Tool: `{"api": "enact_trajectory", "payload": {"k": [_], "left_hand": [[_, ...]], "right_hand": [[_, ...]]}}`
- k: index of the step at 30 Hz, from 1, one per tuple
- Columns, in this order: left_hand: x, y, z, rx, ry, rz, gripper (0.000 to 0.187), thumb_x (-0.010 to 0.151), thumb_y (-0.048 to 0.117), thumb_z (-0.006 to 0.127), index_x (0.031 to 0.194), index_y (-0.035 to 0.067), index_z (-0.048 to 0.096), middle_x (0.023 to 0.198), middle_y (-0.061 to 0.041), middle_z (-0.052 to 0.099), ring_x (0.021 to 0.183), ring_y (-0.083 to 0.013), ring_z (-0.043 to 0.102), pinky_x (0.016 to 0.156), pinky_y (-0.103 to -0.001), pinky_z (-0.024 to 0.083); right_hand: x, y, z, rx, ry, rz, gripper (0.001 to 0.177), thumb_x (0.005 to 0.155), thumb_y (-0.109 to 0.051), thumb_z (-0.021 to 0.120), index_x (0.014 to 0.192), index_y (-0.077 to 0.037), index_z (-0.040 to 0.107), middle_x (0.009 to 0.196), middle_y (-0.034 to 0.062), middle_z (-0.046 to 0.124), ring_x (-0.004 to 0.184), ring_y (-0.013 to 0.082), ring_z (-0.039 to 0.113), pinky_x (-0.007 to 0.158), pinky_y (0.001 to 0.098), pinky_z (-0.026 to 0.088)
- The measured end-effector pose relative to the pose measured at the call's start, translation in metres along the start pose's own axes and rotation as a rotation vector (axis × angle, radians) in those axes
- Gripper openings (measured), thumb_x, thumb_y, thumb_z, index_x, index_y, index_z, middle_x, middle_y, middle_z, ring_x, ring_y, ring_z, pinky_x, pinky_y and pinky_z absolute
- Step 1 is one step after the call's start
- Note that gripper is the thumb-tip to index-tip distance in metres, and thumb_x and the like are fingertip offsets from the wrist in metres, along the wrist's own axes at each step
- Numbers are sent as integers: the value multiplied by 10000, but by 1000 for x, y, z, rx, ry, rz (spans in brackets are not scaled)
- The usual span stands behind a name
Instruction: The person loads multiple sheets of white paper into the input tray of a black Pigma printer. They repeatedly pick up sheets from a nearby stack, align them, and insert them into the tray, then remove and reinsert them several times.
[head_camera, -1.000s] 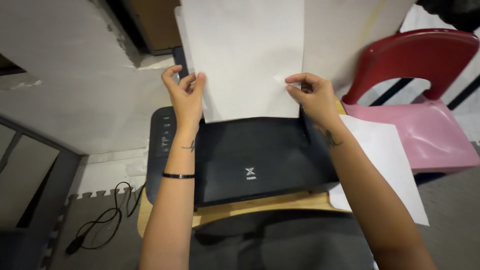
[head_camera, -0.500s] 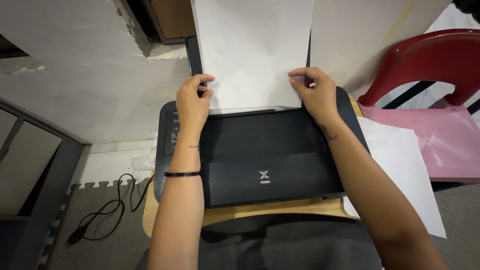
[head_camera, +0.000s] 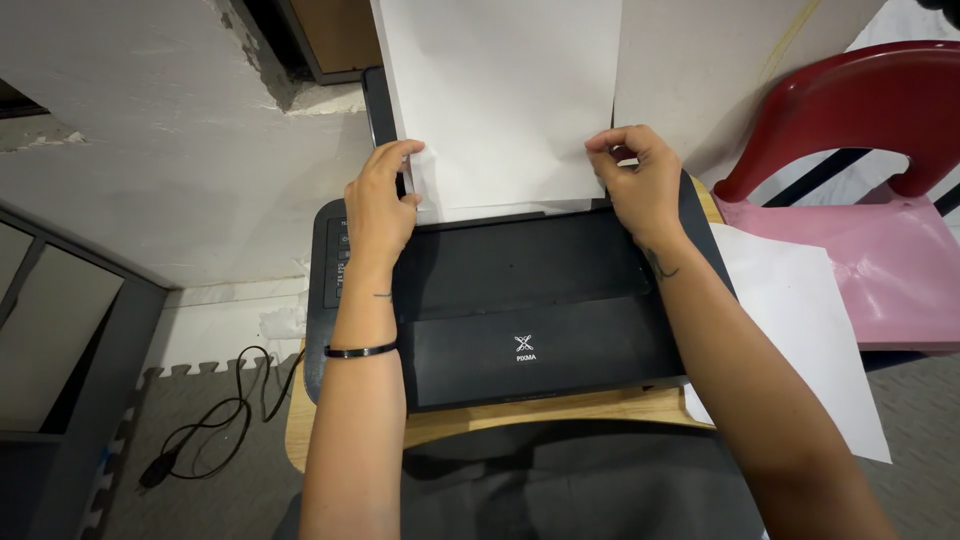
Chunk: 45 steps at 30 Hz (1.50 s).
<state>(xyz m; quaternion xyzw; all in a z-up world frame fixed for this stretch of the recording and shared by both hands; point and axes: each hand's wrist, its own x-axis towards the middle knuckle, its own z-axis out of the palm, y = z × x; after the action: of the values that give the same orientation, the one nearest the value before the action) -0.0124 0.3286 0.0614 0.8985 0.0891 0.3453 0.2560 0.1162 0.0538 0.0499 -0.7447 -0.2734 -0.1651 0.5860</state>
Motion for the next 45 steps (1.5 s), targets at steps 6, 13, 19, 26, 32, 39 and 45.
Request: {"api": "enact_trajectory", "payload": {"k": [6,13,19,26,32,39,45], "left_hand": [[-1,-15,0,-48,7,-58,453,717,-50,746,1126,136,687,1129,-52,678,1029,-230,673,890,-373,542],[-1,-26,2,-151,42,-125,208,838,19,738,1019,103,682,1069,-65,686,996,-241,678,836,-381,541],[-4,-23,3,-245,15,-133,191,825,-15,738,978,81,676,1031,-55,731,952,-205,706,832,-341,560],[-1,-25,6,-258,64,-179,300,846,-111,569,1093,42,645,1116,-123,688,989,-225,704,828,-350,572],[-1,-34,19,-274,94,-113,367,939,-51,596,1297,30,607,1219,-153,718,1095,-249,722,954,-361,560],[0,-47,31,-223,84,-67,499,1013,6,555,1500,17,451,1342,-179,632,1152,-273,693,977,-367,545],[1,-47,40,-111,58,-70,559,1034,10,526,1563,16,346,1480,-196,485,1256,-338,597,1032,-392,506]], "right_hand": [[0,-2,2,6,-112,169,125,964,-58,695,1077,-54,749,826,16,687,734,68,625,675,228,494],[-2,-12,-2,-119,-122,171,128,938,-86,715,1057,-59,751,859,1,708,736,66,639,628,214,525],[-2,-5,-3,-208,-68,39,107,947,-64,725,1046,-47,761,859,32,732,772,93,663,702,248,510],[-3,0,-2,-192,-152,48,119,929,-67,734,1046,-52,751,872,53,736,758,120,641,701,261,504],[-4,-1,-5,-310,-195,57,114,908,-53,734,1020,-48,751,858,55,735,726,137,646,686,276,506],[-6,7,-6,-408,-168,-86,204,840,-92,836,1012,-58,731,949,110,625,763,179,638,730,314,533],[-9,21,0,-479,-9,-183,503,976,-128,764,1407,-11,533,1261,194,534,960,290,584,866,389,523]]}}
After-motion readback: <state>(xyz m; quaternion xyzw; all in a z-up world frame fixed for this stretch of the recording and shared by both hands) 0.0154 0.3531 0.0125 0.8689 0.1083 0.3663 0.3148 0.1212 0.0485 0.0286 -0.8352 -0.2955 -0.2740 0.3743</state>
